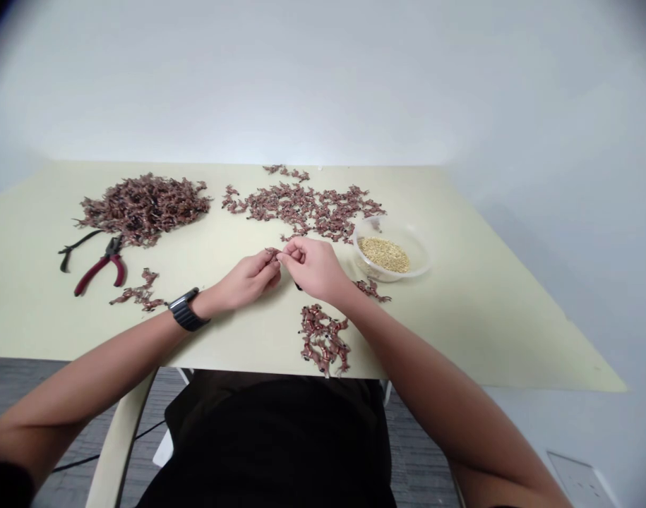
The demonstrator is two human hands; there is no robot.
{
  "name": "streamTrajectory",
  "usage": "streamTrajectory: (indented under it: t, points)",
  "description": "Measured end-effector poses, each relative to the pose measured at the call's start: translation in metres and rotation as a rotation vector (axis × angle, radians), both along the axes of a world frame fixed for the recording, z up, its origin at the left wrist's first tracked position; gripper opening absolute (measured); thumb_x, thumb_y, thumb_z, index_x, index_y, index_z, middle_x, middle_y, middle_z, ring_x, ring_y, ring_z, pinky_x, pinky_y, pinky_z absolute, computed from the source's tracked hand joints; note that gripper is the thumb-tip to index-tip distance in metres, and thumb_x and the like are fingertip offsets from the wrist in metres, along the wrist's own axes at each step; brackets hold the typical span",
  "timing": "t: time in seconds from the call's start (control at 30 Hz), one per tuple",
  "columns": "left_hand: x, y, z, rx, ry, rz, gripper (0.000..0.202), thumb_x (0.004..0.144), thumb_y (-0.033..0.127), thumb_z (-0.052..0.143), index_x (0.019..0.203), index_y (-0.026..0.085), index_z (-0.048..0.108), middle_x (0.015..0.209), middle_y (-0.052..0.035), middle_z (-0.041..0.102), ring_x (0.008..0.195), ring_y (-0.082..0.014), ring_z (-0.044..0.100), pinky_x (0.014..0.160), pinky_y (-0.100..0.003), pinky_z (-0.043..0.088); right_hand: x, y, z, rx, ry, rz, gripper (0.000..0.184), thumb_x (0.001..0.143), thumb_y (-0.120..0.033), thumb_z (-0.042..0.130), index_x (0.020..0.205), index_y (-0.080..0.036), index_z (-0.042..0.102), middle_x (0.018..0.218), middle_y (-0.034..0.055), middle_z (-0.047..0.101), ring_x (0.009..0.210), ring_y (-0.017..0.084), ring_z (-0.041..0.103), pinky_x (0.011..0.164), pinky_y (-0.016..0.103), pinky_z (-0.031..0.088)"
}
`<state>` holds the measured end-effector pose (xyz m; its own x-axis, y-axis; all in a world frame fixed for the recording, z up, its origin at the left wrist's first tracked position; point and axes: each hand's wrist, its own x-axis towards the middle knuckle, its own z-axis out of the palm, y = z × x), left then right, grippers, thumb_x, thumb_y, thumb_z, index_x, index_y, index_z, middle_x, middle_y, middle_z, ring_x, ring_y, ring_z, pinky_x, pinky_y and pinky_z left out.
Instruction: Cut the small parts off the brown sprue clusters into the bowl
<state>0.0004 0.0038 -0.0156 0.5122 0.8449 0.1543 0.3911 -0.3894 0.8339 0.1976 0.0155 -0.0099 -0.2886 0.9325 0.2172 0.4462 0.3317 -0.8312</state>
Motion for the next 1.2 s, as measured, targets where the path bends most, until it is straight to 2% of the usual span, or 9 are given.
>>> streamTrajectory:
  t: [0.17,0.33,0.43,0.57,0.77,1.03,1.1,1.2]
  points:
    - [-0.001,0.001,-0.001,-0.083,-0.072,0.052,0.041,0.111,0.043,0.041,0.086,0.017,0.061,0.074,-0.0028,0.062,0.066,-0.0142,0.054,0.067,-0.029,0.042,0.003,0.005,0.002,-0.063,0.062,-0.009,0.02,0.091,-0.037,0.07,0.086,-0.018,0.073,0.082,0.0049,0.074,0.071,0.017,0.062,0.067,0.031,0.048]
    - [-0.002,0.006,-0.007,-0.009,-0.029,0.107,0.044,0.109,0.045,0.047,0.079,0.016,0.062,0.074,-0.0028,0.063,0.065,-0.013,0.054,0.07,-0.029,0.043,0.006,0.007,0.0,-0.081,0.057,0.012,0.022,0.091,-0.038,0.07,0.087,-0.017,0.074,0.079,0.0046,0.072,0.069,0.016,0.058,0.064,0.031,0.045]
    - [-0.003,0.007,-0.008,0.014,-0.058,0.086,0.041,0.109,0.045,0.049,0.085,0.016,0.064,0.074,-0.0019,0.063,0.065,-0.0129,0.053,0.071,-0.029,0.043,0.009,0.006,0.002,-0.135,0.065,0.033,0.026,0.09,-0.042,0.072,0.086,-0.017,0.075,0.07,0.0028,0.065,0.062,0.014,0.051,0.057,0.03,0.037]
    - [-0.004,0.007,-0.007,-0.041,-0.138,0.043,0.036,0.109,0.045,0.051,0.094,0.016,0.065,0.073,-0.0005,0.061,0.064,-0.0122,0.051,0.067,-0.028,0.042,0.012,0.005,0.007,-0.183,0.063,0.065,0.031,0.089,-0.048,0.073,0.088,-0.017,0.076,0.063,-0.0003,0.056,0.057,0.012,0.044,0.054,0.029,0.032]
    - [-0.005,0.008,-0.007,-0.078,-0.149,0.02,0.04,0.109,0.045,0.05,0.084,0.015,0.063,0.075,-0.001,0.06,0.063,-0.0109,0.049,0.065,-0.027,0.04,0.011,0.005,0.012,-0.194,0.039,0.119,0.037,0.085,-0.054,0.077,0.084,-0.017,0.076,0.063,-0.0005,0.055,0.059,0.013,0.045,0.056,0.029,0.034]
    - [-0.005,0.008,-0.007,-0.006,-0.052,0.07,0.042,0.108,0.043,0.05,0.077,0.017,0.06,0.072,-0.0009,0.061,0.065,-0.0124,0.052,0.072,-0.029,0.043,0.011,0.005,0.008,-0.175,-0.018,0.124,0.023,0.092,-0.039,0.069,0.088,-0.018,0.076,0.066,-0.0005,0.057,0.06,0.013,0.046,0.058,0.03,0.036]
    - [-0.004,0.007,-0.007,-0.048,-0.077,0.085,0.043,0.107,0.044,0.051,0.076,0.016,0.058,0.073,-0.0014,0.059,0.065,-0.0121,0.051,0.071,-0.029,0.043,0.01,0.004,0.01,-0.127,-0.057,0.066,0.021,0.092,-0.037,0.068,0.086,-0.018,0.075,0.063,-0.0018,0.054,0.059,0.013,0.045,0.058,0.03,0.035]
    - [-0.002,0.005,-0.006,-0.287,-0.21,0.042,0.031,0.108,0.042,0.047,0.091,0.018,0.057,0.072,0.0017,0.051,0.059,-0.0109,0.045,0.058,-0.026,0.039,0.01,0.001,0.014,-0.008,-0.098,-0.031,0.018,0.091,-0.034,0.068,0.083,-0.019,0.074,0.06,-0.0036,0.048,0.057,0.012,0.041,0.058,0.03,0.032]
